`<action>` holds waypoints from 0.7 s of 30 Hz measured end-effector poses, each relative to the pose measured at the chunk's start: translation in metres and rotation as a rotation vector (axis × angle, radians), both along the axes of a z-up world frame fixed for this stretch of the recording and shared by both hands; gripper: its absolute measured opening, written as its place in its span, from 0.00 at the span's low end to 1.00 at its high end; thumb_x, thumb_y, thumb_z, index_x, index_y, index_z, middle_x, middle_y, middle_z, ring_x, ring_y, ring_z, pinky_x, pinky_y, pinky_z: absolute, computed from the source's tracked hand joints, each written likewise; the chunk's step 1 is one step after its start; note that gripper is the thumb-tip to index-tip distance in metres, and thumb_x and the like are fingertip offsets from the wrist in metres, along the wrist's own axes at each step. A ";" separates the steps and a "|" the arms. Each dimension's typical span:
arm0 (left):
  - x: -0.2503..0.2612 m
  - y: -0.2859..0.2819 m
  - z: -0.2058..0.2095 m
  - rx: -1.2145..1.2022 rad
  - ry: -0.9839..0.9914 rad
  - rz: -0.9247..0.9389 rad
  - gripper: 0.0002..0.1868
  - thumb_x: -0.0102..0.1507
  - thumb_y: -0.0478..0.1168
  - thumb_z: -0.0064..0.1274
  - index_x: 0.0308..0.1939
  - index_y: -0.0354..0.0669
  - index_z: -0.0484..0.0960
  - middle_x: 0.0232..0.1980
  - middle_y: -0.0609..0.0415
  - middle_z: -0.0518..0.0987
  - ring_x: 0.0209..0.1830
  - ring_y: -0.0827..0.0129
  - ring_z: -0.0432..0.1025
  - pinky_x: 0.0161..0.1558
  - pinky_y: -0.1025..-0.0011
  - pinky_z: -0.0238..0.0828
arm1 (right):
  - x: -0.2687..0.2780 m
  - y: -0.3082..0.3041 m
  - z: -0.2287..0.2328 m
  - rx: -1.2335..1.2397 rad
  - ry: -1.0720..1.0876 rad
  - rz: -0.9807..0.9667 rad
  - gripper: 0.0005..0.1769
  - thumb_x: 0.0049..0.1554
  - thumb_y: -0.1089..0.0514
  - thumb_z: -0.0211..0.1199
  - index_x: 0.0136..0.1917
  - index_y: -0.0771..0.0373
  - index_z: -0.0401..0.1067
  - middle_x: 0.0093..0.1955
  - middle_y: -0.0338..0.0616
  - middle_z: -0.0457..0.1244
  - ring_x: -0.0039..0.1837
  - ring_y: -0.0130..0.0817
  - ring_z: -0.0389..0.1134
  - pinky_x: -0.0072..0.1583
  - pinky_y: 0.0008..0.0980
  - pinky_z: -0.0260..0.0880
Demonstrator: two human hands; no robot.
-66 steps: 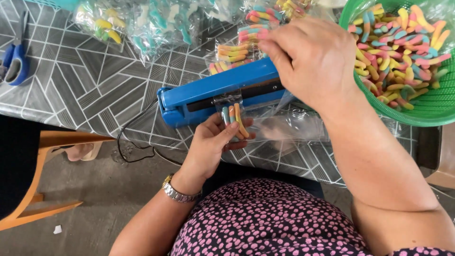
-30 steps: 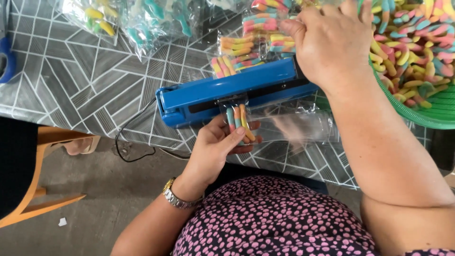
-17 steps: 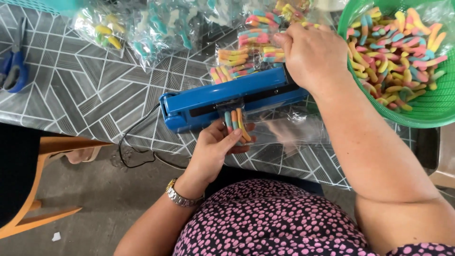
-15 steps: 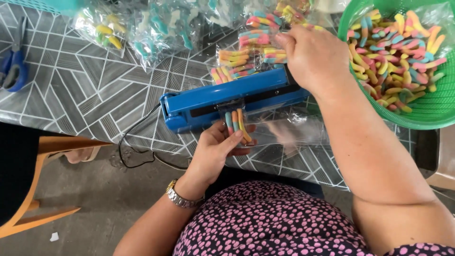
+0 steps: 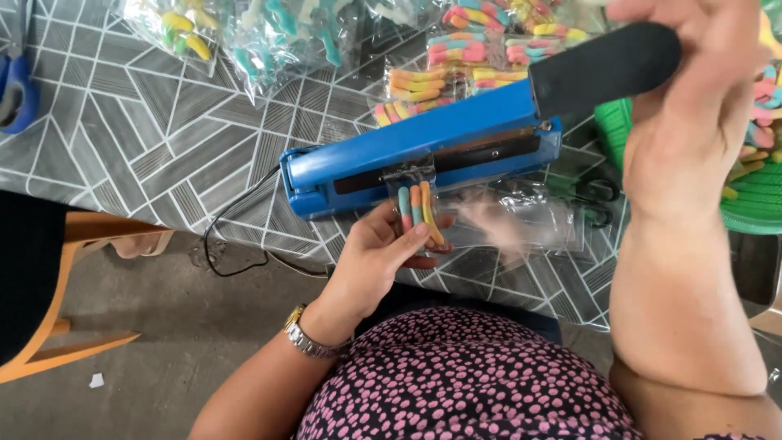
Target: Packing gummy worms into small plastic bags and sealing them with a manual heat sealer.
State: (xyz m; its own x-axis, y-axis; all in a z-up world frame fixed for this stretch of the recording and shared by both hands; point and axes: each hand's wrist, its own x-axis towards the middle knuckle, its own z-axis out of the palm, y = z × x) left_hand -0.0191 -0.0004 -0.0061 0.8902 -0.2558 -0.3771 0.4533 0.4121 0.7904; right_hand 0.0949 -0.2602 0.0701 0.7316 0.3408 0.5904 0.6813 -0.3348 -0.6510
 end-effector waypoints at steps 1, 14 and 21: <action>0.000 0.000 0.002 0.011 0.002 -0.003 0.20 0.64 0.41 0.54 0.57 0.33 0.74 0.54 0.37 0.84 0.48 0.59 0.82 0.43 0.69 0.83 | -0.004 -0.001 -0.011 0.168 0.140 -0.152 0.46 0.71 0.22 0.36 0.75 0.67 0.55 0.64 0.61 0.60 0.63 0.53 0.68 0.61 0.45 0.72; 0.000 0.002 0.003 -0.023 0.025 -0.024 0.25 0.64 0.40 0.54 0.62 0.32 0.69 0.49 0.39 0.85 0.44 0.53 0.83 0.46 0.64 0.84 | -0.066 0.068 -0.056 -0.940 -0.203 -0.138 0.32 0.62 0.58 0.56 0.80 0.54 0.65 0.29 0.27 0.62 0.25 0.27 0.56 0.25 0.32 0.53; -0.003 0.006 -0.007 -0.020 -0.071 -0.075 0.16 0.67 0.39 0.54 0.57 0.38 0.73 0.45 0.52 0.80 0.43 0.66 0.80 0.47 0.65 0.85 | -0.067 0.102 -0.071 -1.094 -0.264 -0.189 0.33 0.65 0.40 0.55 0.77 0.57 0.66 0.27 0.30 0.62 0.26 0.29 0.64 0.25 0.33 0.60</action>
